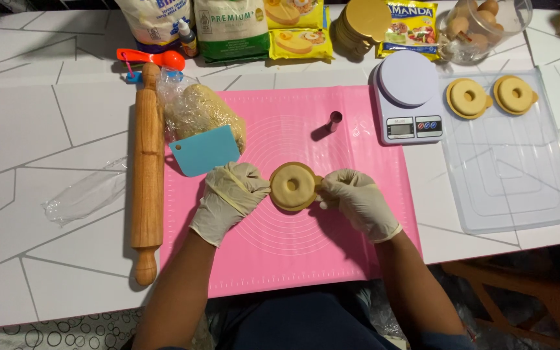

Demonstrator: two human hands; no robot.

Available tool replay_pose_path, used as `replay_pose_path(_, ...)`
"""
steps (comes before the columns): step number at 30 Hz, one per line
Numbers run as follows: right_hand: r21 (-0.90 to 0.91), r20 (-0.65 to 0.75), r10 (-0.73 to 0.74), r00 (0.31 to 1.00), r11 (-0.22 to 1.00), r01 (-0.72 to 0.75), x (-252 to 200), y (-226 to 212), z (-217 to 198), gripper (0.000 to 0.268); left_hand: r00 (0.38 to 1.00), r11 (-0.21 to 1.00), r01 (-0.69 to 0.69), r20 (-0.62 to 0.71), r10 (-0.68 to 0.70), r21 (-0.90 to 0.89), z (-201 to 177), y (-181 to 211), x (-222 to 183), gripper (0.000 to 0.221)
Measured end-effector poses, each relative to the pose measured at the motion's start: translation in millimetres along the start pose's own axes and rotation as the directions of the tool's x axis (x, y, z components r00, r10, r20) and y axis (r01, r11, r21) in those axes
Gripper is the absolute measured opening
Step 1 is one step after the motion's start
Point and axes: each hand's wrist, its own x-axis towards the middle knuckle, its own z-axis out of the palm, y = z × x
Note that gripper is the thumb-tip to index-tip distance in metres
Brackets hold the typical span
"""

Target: Preparing donut dough by rolling, flattening, cutting shapes, and placing them on a tray.

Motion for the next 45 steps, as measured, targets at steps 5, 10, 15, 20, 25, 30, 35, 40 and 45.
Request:
replay_pose_path(5,-0.043,0.039,-0.075,0.996,0.996,0.077,10.7,2.2,3.0,0.024,1.000,0.999,0.019,0.015,-0.019,-0.035,-62.2,52.5,12.2,0.034)
replay_pose_path(10,-0.075,0.069,-0.130,0.989,0.988,0.135,13.6,-14.9,6.7,0.010,0.999,0.994,-0.002,-0.043,0.006,0.108,-7.0,13.4,-4.8,0.022)
replay_pose_path(15,0.013,0.058,-0.205,0.977,0.979,0.205,24.5,-35.5,16.4,0.014,0.973,0.880,-0.119,-0.231,0.010,-0.460,41.9,-31.0,-4.7,0.036)
replay_pose_path(20,0.163,0.111,-0.287,0.952,0.950,0.267,33.3,-56.0,29.2,0.018,0.889,0.992,0.129,-0.444,-0.117,-0.005,64.9,-10.1,17.7,0.031)
replay_pose_path(25,0.240,0.138,-0.314,0.939,0.931,0.276,38.9,-47.3,31.0,0.020,0.838,0.990,0.120,-0.528,-0.139,-0.071,134.8,-61.9,19.7,0.046)
replay_pose_path(30,0.278,0.126,-0.321,0.939,0.920,0.277,43.1,-37.1,29.1,0.027,0.782,0.979,0.107,-0.593,-0.190,-0.172,133.4,-72.9,14.0,0.075)
replay_pose_path(35,0.299,0.109,-0.280,0.954,0.924,0.237,36.7,-38.8,38.2,0.023,0.891,0.904,0.069,-0.382,-0.247,-0.422,65.3,-23.9,17.9,0.053)
replay_pose_path(40,0.304,0.083,-0.300,0.950,0.916,0.263,47.7,-34.4,28.7,0.025,0.878,0.926,0.092,-0.409,-0.249,-0.366,57.7,-5.4,16.3,0.050)
replay_pose_path(45,0.260,0.067,-0.320,0.945,0.920,0.294,41.1,-51.6,22.8,0.025,0.924,0.922,0.124,-0.295,-0.242,-0.366,43.9,-13.1,1.5,0.051)
